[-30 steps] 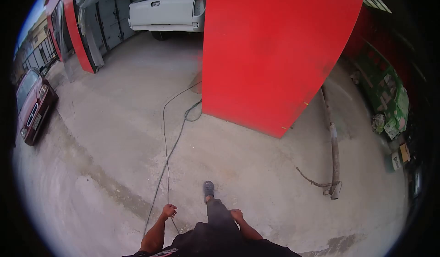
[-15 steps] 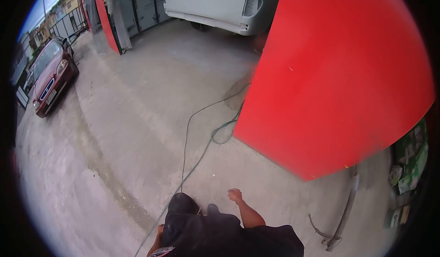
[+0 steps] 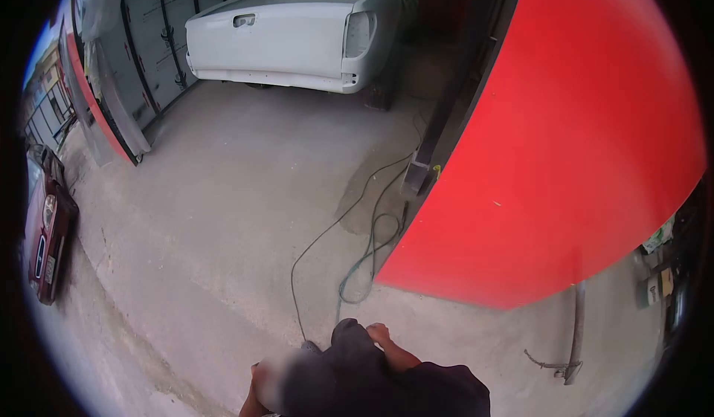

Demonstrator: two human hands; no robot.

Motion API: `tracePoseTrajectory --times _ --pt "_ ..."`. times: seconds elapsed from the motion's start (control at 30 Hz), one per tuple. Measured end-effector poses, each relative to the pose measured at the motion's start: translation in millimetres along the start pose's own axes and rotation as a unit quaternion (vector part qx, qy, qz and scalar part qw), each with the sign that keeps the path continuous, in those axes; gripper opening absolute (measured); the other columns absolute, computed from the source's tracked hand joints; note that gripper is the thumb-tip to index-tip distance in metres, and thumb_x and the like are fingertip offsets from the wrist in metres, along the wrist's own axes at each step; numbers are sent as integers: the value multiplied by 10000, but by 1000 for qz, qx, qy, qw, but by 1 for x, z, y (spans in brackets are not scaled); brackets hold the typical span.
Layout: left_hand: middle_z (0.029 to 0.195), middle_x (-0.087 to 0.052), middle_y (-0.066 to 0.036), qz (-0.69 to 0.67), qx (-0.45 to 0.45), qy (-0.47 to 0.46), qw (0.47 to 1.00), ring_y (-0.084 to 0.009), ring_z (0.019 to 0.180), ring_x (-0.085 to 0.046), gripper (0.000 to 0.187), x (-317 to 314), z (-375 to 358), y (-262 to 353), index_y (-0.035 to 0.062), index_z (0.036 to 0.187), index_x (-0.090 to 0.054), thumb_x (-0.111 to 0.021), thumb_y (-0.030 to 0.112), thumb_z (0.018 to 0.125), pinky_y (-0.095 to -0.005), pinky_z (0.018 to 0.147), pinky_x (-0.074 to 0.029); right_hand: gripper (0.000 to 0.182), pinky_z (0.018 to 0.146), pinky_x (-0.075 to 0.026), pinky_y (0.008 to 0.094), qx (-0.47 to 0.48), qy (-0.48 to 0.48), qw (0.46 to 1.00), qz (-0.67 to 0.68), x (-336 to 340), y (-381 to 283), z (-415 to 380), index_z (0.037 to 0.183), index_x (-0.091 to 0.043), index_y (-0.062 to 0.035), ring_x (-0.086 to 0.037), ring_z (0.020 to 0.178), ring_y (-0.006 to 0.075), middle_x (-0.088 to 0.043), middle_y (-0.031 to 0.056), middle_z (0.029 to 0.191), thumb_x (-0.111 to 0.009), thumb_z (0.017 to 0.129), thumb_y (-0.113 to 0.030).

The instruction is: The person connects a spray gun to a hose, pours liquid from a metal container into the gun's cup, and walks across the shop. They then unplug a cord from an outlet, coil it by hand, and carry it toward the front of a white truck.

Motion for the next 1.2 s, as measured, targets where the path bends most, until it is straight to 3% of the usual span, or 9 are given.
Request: tracePoseTrajectory --times 0.23,0.43,0.47,0.53,0.6,1.0,1.07,1.13,1.2 --pt "678 -604 -147 21 -141 16 990 -214 466 -563 240 -27 106 338 -12 1001 -573 -447 126 851 -343 384 -491 380 849 -520 423 -128 -12 987 -96 -10 -55 123 1050 -714 -160 -631 1048 310 -677 119 1097 -590 812 -429" --pt "856 -636 -234 95 -40 -21 994 -345 669 -636 362 -119 187 432 -34 1139 -541 -423 172 866 -469 518 -560 409 829 -519 464 42 -22 972 -231 44 -200 302 1097 -689 -164 -661 967 296 -699 105 1009 -586 809 -436" --pt "919 -642 -238 124 -6 -74 989 -354 743 -647 388 -144 195 435 -30 1167 -536 -415 200 878 -484 552 -557 400 704 -550 417 115 38 993 -17 68 -219 327 1084 -681 -107 -684 830 256 -711 103 910 -597 826 -401" --pt "1012 -673 -150 299 -7 -104 949 -330 797 -660 326 -184 225 457 86 1089 -655 -437 205 878 -481 669 -537 307 485 -505 254 -47 -8 986 159 114 -273 354 1004 -684 -37 -634 596 139 -685 81 792 -602 862 -296" --pt "1006 -674 -145 334 -81 -130 930 -329 793 -660 323 -235 231 502 90 1084 -658 -443 206 874 -480 667 -536 258 509 -502 304 -9 41 959 281 167 -332 380 896 -679 -70 -619 551 146 -675 53 721 -584 830 -301" --pt "965 -682 -115 354 -166 -189 901 -319 770 -660 301 -523 385 858 115 1049 -679 -478 214 848 -475 656 -531 325 652 -536 285 -35 -50 988 144 298 -525 624 1053 -653 -52 -651 715 161 -686 79 899 -573 875 -311" --pt "959 -683 -110 391 -190 -201 878 -317 766 -660 298 -568 403 912 119 1043 -683 -484 215 843 -474 655 -530 323 675 -537 289 -31 -115 989 87 303 -523 667 1063 -653 -52 -659 734 168 -691 84 967 -579 867 -299" --pt "952 -684 -105 460 -236 -222 827 -315 763 -659 294 -618 410 973 123 1037 -686 -490 216 839 -473 653 -529 306 681 -531 311 52 20 997 -58 397 -584 711 1021 -666 -50 -662 697 182 -698 81 946 -563 852 -283" --pt "945 -686 -100 581 -360 -245 688 -314 759 -659 291 -669 415 1022 127 1032 -690 -496 217 835 -472 651 -528 276 649 -519 324 72 95 986 -116 462 -641 723 932 -677 -58 -651 647 181 -696 68 836 -538 855 -284"
Point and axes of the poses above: each hand's wrist, its own z-axis towards the middle knuckle, its own x-axis out of the back of the hand, y = z × x, the point moved 8 cm from there along z, towards the middle knuckle
